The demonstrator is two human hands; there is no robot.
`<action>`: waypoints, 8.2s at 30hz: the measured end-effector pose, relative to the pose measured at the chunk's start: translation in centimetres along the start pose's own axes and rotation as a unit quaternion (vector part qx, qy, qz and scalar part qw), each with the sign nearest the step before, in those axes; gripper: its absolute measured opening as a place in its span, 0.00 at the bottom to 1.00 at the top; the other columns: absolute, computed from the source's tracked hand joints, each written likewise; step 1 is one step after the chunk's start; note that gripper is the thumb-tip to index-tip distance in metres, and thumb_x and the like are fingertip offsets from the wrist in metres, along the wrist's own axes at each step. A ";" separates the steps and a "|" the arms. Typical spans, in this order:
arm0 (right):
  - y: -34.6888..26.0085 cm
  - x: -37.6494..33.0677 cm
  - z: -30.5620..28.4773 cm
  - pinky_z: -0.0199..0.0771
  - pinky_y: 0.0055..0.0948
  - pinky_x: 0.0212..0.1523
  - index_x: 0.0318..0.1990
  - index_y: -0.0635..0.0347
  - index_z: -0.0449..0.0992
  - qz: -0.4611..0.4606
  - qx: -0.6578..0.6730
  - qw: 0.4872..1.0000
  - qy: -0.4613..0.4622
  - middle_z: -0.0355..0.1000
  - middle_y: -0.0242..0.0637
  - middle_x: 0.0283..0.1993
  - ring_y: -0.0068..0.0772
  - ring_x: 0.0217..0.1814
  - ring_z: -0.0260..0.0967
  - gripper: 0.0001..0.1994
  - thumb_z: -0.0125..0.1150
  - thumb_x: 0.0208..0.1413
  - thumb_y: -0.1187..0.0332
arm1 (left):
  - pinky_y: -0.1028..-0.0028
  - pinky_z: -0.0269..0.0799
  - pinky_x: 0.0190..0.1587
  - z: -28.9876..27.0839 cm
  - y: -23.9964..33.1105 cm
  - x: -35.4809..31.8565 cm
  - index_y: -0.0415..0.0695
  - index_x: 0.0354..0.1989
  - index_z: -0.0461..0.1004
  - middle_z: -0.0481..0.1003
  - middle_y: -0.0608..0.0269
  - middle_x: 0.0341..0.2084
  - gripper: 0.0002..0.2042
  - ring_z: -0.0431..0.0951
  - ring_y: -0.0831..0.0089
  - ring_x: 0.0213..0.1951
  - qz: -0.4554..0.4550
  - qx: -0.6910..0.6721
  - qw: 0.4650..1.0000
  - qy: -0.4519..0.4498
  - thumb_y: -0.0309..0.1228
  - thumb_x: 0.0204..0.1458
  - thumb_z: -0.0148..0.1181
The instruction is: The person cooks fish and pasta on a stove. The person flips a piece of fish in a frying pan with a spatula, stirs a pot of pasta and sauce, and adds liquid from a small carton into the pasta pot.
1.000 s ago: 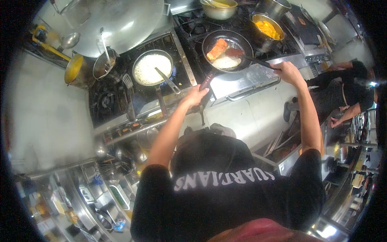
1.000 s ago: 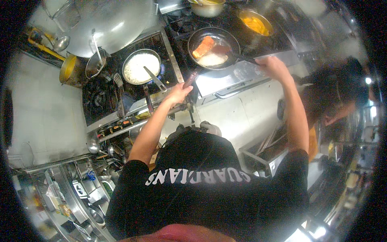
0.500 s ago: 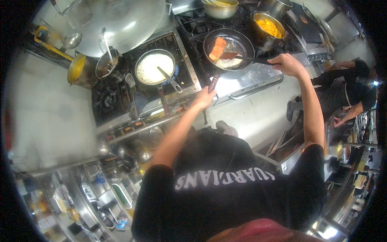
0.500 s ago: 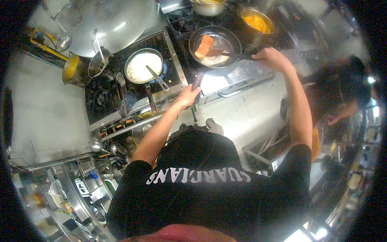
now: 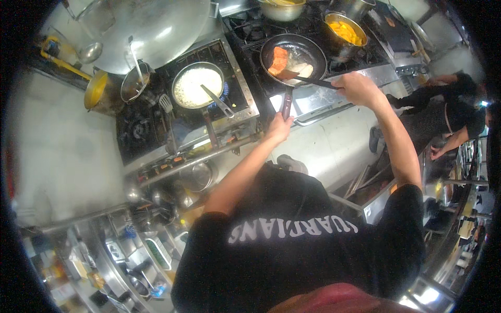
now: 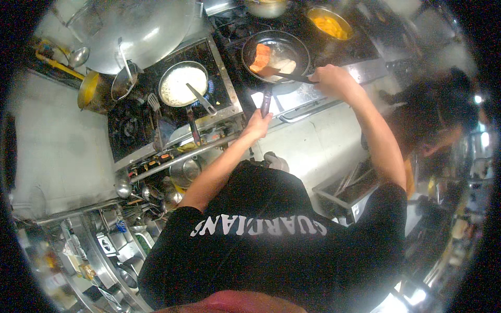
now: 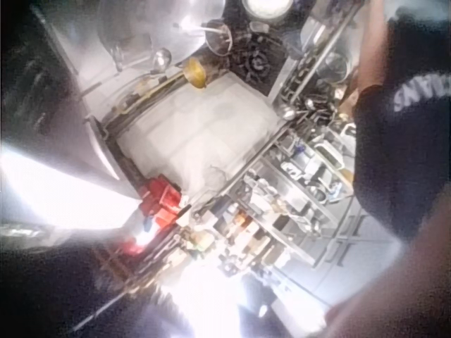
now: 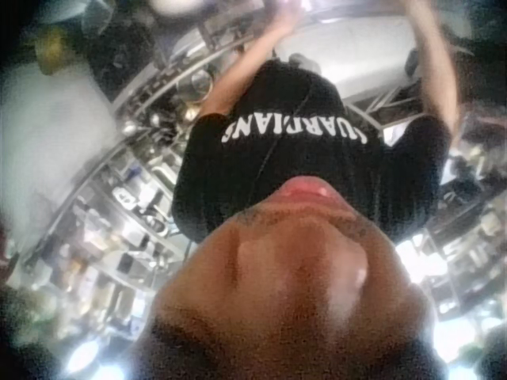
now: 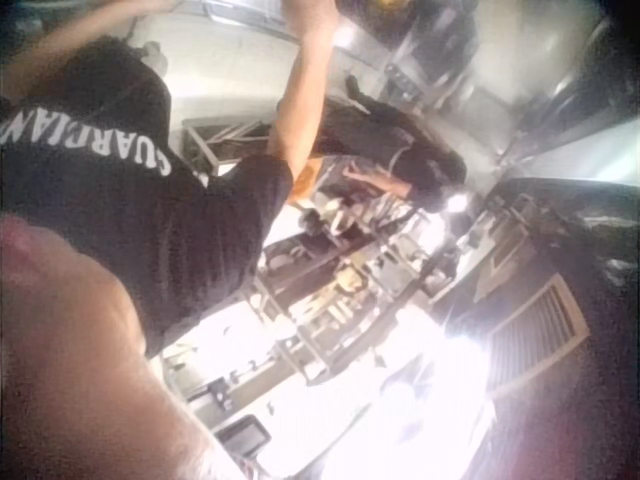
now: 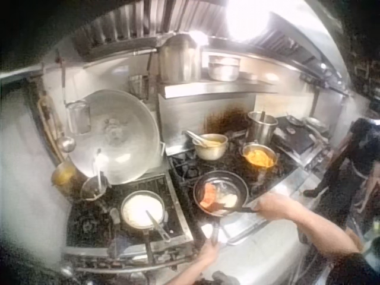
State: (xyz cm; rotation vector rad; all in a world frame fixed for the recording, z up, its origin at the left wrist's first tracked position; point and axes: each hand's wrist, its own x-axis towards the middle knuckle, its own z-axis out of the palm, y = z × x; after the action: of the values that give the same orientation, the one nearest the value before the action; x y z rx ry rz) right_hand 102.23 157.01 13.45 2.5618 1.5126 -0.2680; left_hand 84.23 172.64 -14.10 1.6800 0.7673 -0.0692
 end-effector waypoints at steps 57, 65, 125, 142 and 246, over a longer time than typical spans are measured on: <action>-8.7 1.6 -0.8 0.84 0.45 0.41 0.34 0.64 0.84 0.011 -0.105 0.994 0.007 0.81 0.54 0.36 0.53 0.40 0.83 0.11 0.54 0.55 0.71 | 0.53 0.74 0.32 4.0 2.7 -2.5 0.34 0.52 0.58 0.76 0.40 0.30 0.20 0.81 0.48 0.28 0.039 -0.139 0.989 -0.036 0.38 0.66 0.54; -5.5 2.5 -2.7 0.83 0.48 0.43 0.36 0.63 0.84 0.018 -0.117 0.993 0.024 0.81 0.54 0.39 0.55 0.41 0.82 0.11 0.54 0.54 0.71 | 0.51 0.72 0.51 3.1 -0.1 -0.5 0.33 0.55 0.62 0.78 0.33 0.41 0.24 0.80 0.38 0.47 0.044 -0.089 0.995 -0.004 0.41 0.63 0.56; -7.2 6.2 2.1 0.83 0.48 0.42 0.36 0.60 0.85 0.107 -0.048 0.990 0.082 0.82 0.52 0.38 0.53 0.41 0.83 0.13 0.53 0.57 0.69 | 0.47 0.69 0.54 3.3 1.3 -2.2 0.33 0.56 0.60 0.75 0.28 0.46 0.22 0.76 0.33 0.51 0.121 -0.026 0.990 0.067 0.38 0.64 0.55; -4.6 3.5 18.2 0.78 0.54 0.45 0.59 0.40 0.77 0.246 0.186 0.926 0.216 0.80 0.52 0.41 0.57 0.44 0.80 0.18 0.56 0.63 0.62 | 0.50 0.73 0.51 1.2 2.4 -3.5 0.34 0.58 0.60 0.78 0.34 0.41 0.24 0.80 0.40 0.47 0.097 -0.001 0.994 0.057 0.40 0.64 0.56; 0.8 6.4 -5.7 0.84 0.44 0.43 0.41 0.58 0.85 0.077 -0.155 0.981 0.084 0.83 0.45 0.43 0.46 0.46 0.83 0.11 0.58 0.55 0.70 | 0.69 0.71 0.26 -8.5 0.8 -2.5 0.40 0.57 0.73 0.74 0.63 0.27 0.21 0.73 0.74 0.24 0.070 0.004 0.994 -0.084 0.42 0.62 0.59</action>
State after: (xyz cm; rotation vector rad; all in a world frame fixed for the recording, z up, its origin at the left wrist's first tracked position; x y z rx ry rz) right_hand 106.39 163.38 17.56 2.4791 1.2770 0.1942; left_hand 79.61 179.09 -10.02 1.7067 0.5227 -0.1128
